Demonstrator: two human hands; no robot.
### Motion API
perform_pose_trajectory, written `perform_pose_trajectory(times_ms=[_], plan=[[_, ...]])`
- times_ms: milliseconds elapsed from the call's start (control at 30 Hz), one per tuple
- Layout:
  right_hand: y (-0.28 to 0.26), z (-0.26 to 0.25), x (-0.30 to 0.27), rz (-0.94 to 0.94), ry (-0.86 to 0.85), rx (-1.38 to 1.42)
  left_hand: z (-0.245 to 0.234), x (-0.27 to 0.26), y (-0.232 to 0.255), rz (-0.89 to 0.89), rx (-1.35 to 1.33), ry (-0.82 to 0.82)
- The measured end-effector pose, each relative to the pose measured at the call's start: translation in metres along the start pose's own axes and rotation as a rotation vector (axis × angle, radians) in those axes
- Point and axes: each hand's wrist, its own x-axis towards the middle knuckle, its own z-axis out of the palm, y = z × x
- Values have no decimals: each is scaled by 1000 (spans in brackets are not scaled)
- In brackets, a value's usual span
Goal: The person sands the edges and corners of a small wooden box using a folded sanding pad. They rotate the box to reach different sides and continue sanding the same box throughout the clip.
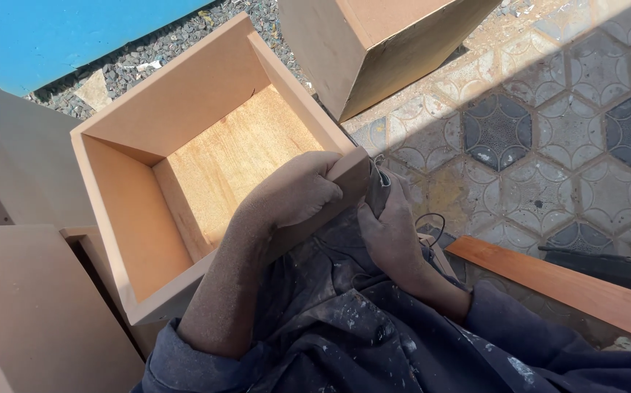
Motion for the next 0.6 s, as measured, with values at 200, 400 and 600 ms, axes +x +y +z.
perform_pose_trajectory(times_ms=[200,400,600], plan=[[-74,1,-17,-328,71,-49,0,5,-6,-18,-72,-23],[-19,8,-15,-165,23,-115,-12,-15,7,-49,-121,-12],[-18,-21,9,-61,-30,55,-9,-14,0,-47,-145,7]])
